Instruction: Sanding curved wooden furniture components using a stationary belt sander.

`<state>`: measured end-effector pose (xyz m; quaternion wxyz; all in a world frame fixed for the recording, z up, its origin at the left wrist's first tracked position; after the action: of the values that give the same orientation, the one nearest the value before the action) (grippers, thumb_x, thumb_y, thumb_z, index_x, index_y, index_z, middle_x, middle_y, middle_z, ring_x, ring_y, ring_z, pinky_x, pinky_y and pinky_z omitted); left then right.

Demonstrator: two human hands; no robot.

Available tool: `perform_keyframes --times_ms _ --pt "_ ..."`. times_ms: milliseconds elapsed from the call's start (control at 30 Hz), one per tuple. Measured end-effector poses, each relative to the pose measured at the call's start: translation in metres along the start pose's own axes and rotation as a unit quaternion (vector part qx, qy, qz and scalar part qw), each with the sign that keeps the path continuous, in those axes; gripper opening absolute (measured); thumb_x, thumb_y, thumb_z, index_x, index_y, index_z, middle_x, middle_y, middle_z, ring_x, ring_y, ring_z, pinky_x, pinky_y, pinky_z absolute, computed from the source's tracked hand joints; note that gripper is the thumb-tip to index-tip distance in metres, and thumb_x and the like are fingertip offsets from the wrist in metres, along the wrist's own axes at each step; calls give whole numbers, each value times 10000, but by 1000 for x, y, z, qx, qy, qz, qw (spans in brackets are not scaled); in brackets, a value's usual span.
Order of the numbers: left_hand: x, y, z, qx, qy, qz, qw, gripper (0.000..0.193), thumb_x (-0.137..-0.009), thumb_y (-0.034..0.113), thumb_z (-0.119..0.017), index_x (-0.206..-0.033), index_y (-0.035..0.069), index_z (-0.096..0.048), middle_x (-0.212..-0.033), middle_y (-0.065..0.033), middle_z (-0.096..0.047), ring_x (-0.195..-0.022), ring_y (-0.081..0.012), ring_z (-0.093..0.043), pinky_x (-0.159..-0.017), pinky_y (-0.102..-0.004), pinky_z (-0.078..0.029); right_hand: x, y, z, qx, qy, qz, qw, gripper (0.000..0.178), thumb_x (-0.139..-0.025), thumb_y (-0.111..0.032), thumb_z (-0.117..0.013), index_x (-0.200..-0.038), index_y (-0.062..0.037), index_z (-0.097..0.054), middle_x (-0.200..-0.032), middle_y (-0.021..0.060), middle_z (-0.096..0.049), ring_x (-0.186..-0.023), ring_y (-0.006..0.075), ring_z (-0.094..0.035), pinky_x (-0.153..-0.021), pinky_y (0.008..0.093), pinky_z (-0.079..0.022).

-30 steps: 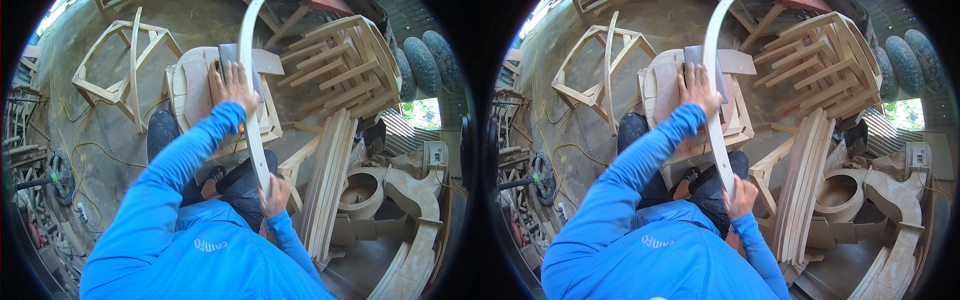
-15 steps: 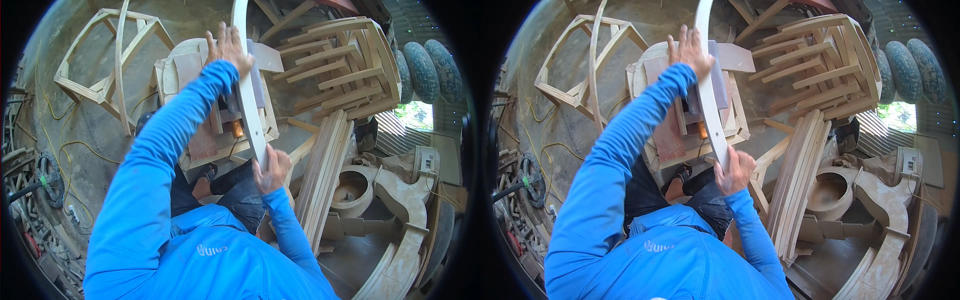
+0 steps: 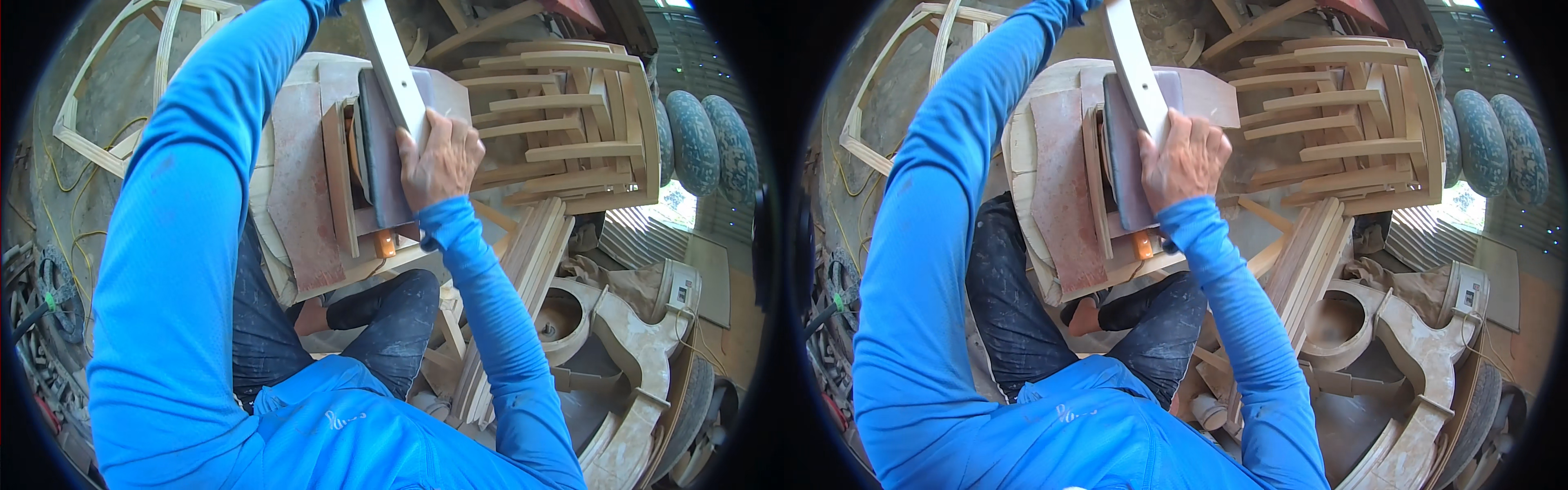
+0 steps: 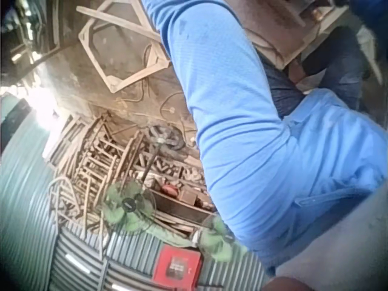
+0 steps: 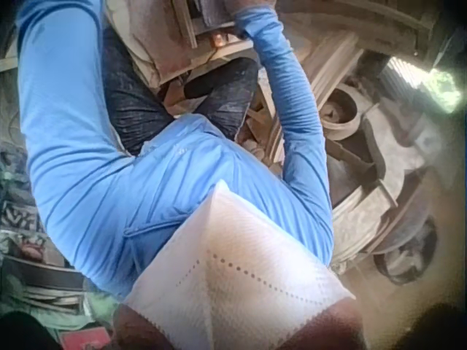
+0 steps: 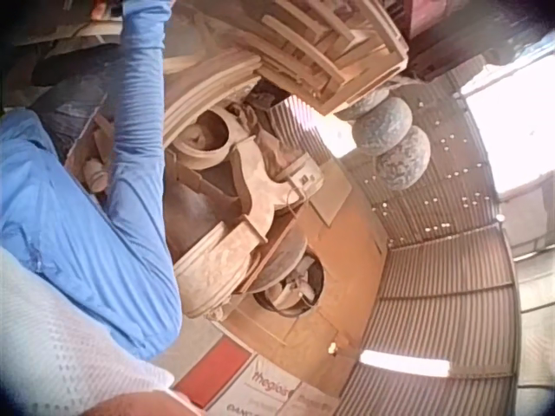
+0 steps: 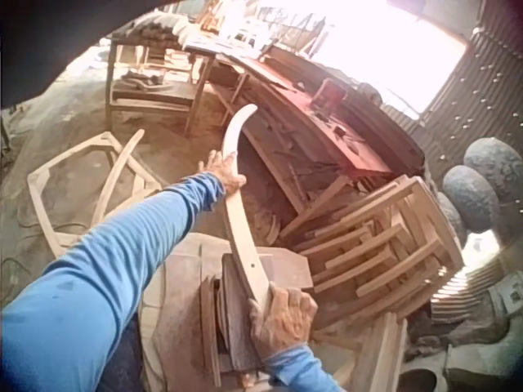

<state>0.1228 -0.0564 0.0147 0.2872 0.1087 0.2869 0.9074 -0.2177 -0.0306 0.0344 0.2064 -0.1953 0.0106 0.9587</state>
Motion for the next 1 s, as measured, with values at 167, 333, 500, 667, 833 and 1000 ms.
perform_keyframes --times_ms 167,333,500,667,833,1000 --pt "-10 -10 5 82 -13 -59 995 843 -852 478 -624 -1605 212 -357 -1613 -248 -306 -1519 -419 -255 -1233 -572 -237 -27 3 -6 21 13 16 1000 491 -906 -399 -700 -1242 -63 -578 -1114 133 -540 -1088 313 -489 -986 466 -330" --pt "18 -18 0 -2 49 10 999 865 -813 451 -631 -1598 194 -376 -1597 -287 -290 -1491 -457 -292 -1221 -540 -285 5 8 8 17 -16 23 999 518 -907 -406 -704 -1278 -79 -550 -1141 142 -541 -1119 324 -497 -993 475 -343" --pt "84 6 -17 -77 72 -9 994 829 -910 495 -523 -1656 266 -241 -1709 -215 -155 -1602 -358 -55 -1276 -565 -35 82 15 35 -22 3 22 1000 543 -871 -342 -730 -1296 -80 -518 -1142 142 -540 -1118 333 -499 -1004 479 -339" --pt "195 42 -46 -129 76 -39 988 808 -920 459 -518 -1656 279 -238 -1704 -256 -120 -1599 -388 -26 -1272 -579 -24 196 28 66 -60 -37 -18 997 610 -820 -274 -776 -1321 -56 -506 -1144 163 -542 -1114 361 -506 -992 483 -377" --pt "322 73 -77 -96 23 -84 992 855 -879 455 -579 -1650 263 -263 -1690 -281 -152 -1596 -409 -21 -1261 -608 -6 316 19 116 -141 -65 -51 987 636 -788 -223 -808 -1330 -34 -532 -1153 199 -555 -1058 390 -534 -948 486 -436" --pt "337 83 -77 -76 13 -128 989 844 -830 447 -637 -1608 259 -368 -1686 -259 -192 -1593 -418 -32 -1246 -644 -3 339 -2 121 -116 -56 -105 986 620 -815 -273 -799 -1346 -32 -590 -1196 171 -560 -1094 360 -527 -973 487 -412"
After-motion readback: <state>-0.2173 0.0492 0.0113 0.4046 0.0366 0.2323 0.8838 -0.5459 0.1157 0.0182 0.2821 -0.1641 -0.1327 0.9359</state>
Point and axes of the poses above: each hand's wrist, its own x-axis away from the middle knuckle, its own z-axis out of the back of the hand, y = z × x, the point moved 8 cm from there along -x, towards the middle knuckle
